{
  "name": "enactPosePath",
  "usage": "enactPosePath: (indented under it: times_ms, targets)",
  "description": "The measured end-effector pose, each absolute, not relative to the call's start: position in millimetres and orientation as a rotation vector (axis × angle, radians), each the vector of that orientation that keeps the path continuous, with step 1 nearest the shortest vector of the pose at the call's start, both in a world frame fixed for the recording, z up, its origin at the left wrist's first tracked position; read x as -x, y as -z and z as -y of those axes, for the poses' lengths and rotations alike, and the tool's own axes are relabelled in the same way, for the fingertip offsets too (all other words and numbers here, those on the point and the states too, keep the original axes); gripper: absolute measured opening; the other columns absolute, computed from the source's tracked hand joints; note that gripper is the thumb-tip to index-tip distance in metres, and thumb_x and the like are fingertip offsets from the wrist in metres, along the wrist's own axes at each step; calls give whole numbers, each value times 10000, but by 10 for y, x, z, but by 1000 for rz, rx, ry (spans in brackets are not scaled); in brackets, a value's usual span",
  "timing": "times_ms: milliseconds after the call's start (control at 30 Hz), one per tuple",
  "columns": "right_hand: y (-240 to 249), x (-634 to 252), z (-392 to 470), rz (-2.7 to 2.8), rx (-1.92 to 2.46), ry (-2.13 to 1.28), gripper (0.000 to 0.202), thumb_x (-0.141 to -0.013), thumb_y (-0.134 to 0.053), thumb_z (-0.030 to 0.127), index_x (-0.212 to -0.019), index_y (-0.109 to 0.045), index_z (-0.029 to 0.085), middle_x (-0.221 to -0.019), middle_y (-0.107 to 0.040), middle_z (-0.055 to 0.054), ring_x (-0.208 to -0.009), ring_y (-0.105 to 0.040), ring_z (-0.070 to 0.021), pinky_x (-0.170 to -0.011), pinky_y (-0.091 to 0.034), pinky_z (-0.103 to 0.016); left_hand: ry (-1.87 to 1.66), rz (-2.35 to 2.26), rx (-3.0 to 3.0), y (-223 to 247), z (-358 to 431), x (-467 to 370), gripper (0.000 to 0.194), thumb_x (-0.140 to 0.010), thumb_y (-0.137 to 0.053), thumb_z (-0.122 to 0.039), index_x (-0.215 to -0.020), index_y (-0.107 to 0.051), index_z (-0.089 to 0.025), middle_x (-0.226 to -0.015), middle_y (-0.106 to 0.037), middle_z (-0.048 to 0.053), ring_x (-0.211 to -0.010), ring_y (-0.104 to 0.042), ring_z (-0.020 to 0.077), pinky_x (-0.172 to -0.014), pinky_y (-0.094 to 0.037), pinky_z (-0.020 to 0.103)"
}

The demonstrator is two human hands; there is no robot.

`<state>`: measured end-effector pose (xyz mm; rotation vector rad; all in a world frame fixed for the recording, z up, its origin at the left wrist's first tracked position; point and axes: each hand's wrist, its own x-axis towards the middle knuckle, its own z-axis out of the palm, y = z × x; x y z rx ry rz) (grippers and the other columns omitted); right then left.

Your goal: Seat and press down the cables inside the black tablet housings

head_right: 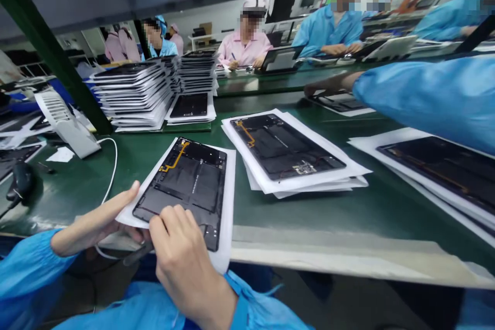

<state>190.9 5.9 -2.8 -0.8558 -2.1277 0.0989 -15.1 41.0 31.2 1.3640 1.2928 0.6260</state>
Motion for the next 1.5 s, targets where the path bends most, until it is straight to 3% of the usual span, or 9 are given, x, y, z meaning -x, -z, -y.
enactPosePath:
  times_ms: [100,167,367,667,967,1167,1300,1400,1500]
  targets:
    - [54,-1847,-125,2100,809,-131,389,-741,-371,-100,-963,-557,159,-908,-563,-72,-819,-452,-214,-720,-409,-340,-827,-1428,-1512,-577,-777,134,463,-762,-700,-599,-905,-602,-170,-712,-616,-4,-622,-554,144,-528,-422,224]
    - [89,-1873,-152,2098,787,-161,438,-760,-368,-104,-1057,-557,157,-953,-581,-72,-838,-467,-214,-740,-425,-344,-899,-1476,-1567,-751,-1078,171,437,-685,-769,-501,-917,-580,-182,-677,-577,-43,-591,-481,114,-504,-336,194]
    - [195,-1973,-237,2181,970,-229,407,-796,-458,-86,-1099,-554,167,-1033,-603,-89,-899,-508,-236,-759,-469,-359,-780,-1493,-1498,-742,-1596,214,467,-642,-790,-529,-853,-625,-146,-787,-635,7,-692,-544,151,-566,-391,223]
    - [235,-1962,-245,2296,1062,-100,365,-744,-501,-106,-939,-532,201,-996,-606,-57,-857,-501,-229,-736,-443,-361,-573,-1431,-1201,-325,-1254,324,582,-662,-823,-547,-1038,-709,-118,-807,-724,70,-630,-630,178,-535,-462,246]
    - [178,-1849,-254,2367,1048,-38,415,-707,-423,-138,-939,-509,195,-964,-587,-53,-859,-501,-222,-739,-455,-335,-635,-1288,-1217,-202,-1139,394,582,-732,-730,-630,-936,-728,-85,-862,-743,150,-711,-663,219,-637,-530,291]
    - [173,-1722,-244,2277,915,-80,419,-711,-373,-120,-945,-531,190,-954,-594,-72,-859,-509,-221,-734,-485,-337,-659,-1294,-1552,-156,-1182,312,542,-742,-680,-642,-892,-691,-121,-808,-694,72,-675,-588,182,-602,-458,263]
    - [128,-1973,-233,2093,780,-86,471,-787,-355,-85,-1128,-562,166,-1014,-621,-100,-886,-535,-224,-759,-508,-363,-780,-1397,-1910,-511,-1660,403,311,-725,-709,-485,-762,-641,-184,-747,-623,16,-766,-556,205,-706,-438,279]
    - [136,-2250,-267,2010,778,-33,499,-813,-384,-76,-1208,-555,176,-1056,-616,-111,-914,-549,-229,-774,-510,-377,-849,-1389,-2176,-1016,-2178,415,146,-798,-678,-331,-858,-675,-197,-803,-618,15,-880,-564,216,-855,-426,298]
    - [188,-2433,-320,1961,823,-118,440,-856,-406,-72,-1165,-567,198,-1005,-610,-87,-888,-555,-211,-743,-502,-349,-935,-1405,-2354,-1418,-2692,270,149,-883,-643,-261,-996,-687,-176,-904,-645,36,-985,-583,223,-975,-421,343]
